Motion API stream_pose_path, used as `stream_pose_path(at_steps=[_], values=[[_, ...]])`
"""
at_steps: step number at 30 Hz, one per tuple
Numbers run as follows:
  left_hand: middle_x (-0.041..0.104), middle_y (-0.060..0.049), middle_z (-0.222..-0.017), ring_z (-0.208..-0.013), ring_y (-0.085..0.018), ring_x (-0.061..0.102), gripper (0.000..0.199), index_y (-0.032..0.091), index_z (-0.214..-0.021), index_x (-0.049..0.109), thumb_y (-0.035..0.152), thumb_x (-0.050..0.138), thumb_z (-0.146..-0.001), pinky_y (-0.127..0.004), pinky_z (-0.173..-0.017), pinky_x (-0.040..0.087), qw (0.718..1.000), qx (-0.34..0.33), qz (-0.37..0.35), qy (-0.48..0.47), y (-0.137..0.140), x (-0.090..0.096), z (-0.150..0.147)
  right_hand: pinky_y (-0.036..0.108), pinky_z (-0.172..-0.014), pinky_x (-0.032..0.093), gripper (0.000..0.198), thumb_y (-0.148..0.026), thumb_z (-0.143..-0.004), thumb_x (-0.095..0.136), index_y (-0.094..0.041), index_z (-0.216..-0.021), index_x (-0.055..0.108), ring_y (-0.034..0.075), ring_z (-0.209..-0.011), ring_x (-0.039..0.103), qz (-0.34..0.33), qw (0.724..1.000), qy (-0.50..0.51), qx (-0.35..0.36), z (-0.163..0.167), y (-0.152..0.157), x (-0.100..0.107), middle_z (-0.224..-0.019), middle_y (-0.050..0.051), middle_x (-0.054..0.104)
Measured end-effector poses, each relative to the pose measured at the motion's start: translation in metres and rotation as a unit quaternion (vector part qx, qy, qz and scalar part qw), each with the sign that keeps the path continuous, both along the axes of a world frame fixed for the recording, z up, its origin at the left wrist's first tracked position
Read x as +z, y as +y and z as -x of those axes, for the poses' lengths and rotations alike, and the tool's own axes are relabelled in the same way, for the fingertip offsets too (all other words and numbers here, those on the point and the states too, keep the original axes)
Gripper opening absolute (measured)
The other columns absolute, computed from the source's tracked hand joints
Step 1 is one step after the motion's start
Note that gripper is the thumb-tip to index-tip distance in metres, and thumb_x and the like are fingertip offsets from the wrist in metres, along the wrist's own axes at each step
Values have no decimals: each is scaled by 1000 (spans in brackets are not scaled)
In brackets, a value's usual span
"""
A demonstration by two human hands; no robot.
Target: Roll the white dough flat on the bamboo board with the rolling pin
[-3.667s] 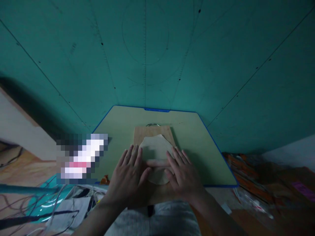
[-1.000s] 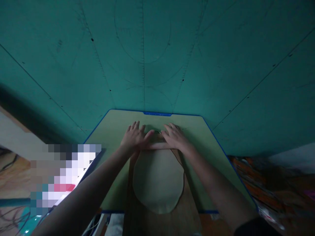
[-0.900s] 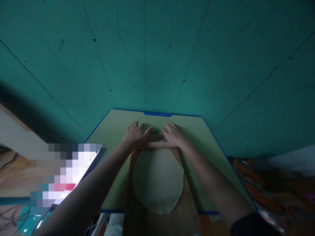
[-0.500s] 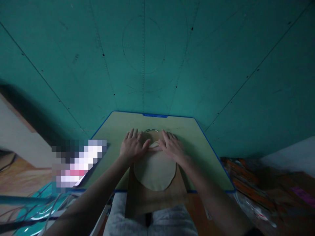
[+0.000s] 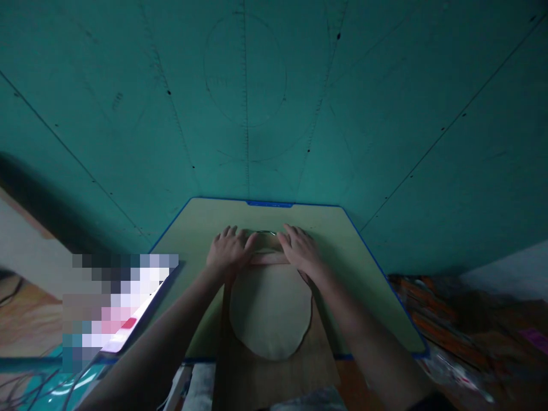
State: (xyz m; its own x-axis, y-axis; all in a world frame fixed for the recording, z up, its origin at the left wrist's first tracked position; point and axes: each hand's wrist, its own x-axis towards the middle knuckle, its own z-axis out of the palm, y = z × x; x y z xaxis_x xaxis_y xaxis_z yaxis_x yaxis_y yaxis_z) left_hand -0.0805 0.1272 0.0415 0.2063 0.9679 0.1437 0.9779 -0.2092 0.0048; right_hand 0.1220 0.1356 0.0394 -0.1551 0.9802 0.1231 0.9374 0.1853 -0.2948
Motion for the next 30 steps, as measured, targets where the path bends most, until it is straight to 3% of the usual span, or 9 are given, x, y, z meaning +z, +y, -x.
stream_pose_path(at_steps=[5, 8, 10, 13, 18, 21, 24, 27, 30], values=[[65, -16, -124, -116, -31, 57, 41, 20, -132, 58, 35, 37, -101, -42, -91, 47, 999, -42, 32, 11, 33, -2, 5, 33, -94, 43, 43, -43, -107, 33, -17, -117, 66, 23, -112, 62, 9, 1000, -23, -11, 3, 32, 4, -119, 13, 69], [69, -14, -115, -109, -29, 61, 37, 21, -130, 60, 30, 47, -96, -38, -89, 47, 997, -64, 48, 11, 49, 0, 4, 31, -86, 45, 42, -38, -107, 33, -18, -103, 69, 22, -103, 65, -30, 998, -61, -8, 5, 42, 9, -110, 11, 71], [71, -14, -107, -103, -27, 64, 37, 18, -122, 65, 34, 41, -99, -37, -87, 48, 998, -44, 44, 4, 60, 2, 2, 31, -83, 44, 42, -34, -107, 33, -18, -99, 70, 22, -98, 66, -55, 995, -77, -15, 6, 50, 13, -107, 11, 73], [71, -18, -105, -98, -27, 67, 54, 11, -108, 70, 39, 24, -104, -35, -83, 50, 1000, 11, 24, -11, 75, 6, -4, 31, -80, 44, 41, -30, -106, 32, -18, -99, 70, 22, -95, 67, -77, 993, -84, -25, 9, 59, 20, -105, 11, 73], [72, -16, -100, -94, -25, 68, 52, 12, -101, 72, 37, 27, -104, -34, -81, 50, 1000, 20, -9, -21, 73, 8, -6, 31, -81, 43, 38, -30, -105, 34, -20, -95, 70, 22, -95, 66, -98, 992, -85, -7, 9, 45, 22, -102, 9, 74], [72, -14, -98, -96, -25, 67, 46, 14, -103, 72, 34, 30, -104, -34, -81, 49, 999, -6, -26, -26, 58, 6, -4, 32, -84, 43, 37, -36, -106, 34, -21, -106, 68, 22, -99, 65, -77, 993, -85, 19, 5, 20, 12, -106, 9, 73], [72, -14, -99, -97, -25, 67, 45, 15, -100, 72, 34, 31, -104, -34, -83, 49, 999, -23, -35, -34, 46, 6, -5, 35, -91, 44, 45, -45, -105, 34, -19, -130, 60, 25, -110, 63, -32, 994, -92, 41, 4, 4, 5, -123, 12, 69], [72, -14, -100, -96, -23, 67, 47, 14, -97, 71, 33, 29, -105, -33, -84, 48, 998, -39, -39, -38, 42, 11, -6, 40, -104, 38, 54, -46, -104, 32, -17, -147, 47, 28, -129, 52, 9, 995, -88, 38, 5, 12, 6, -145, 14, 55], [73, -12, -97, -93, -22, 68, 46, 15, -96, 71, 33, 31, -104, -32, -82, 48, 997, -59, -36, -31, 39, 15, -6, 41, -110, 34, 53, -44, -103, 34, -18, -147, 48, 29, -135, 48, 71, 994, -75, 19, 7, 34, 9, -150, 14, 51]])
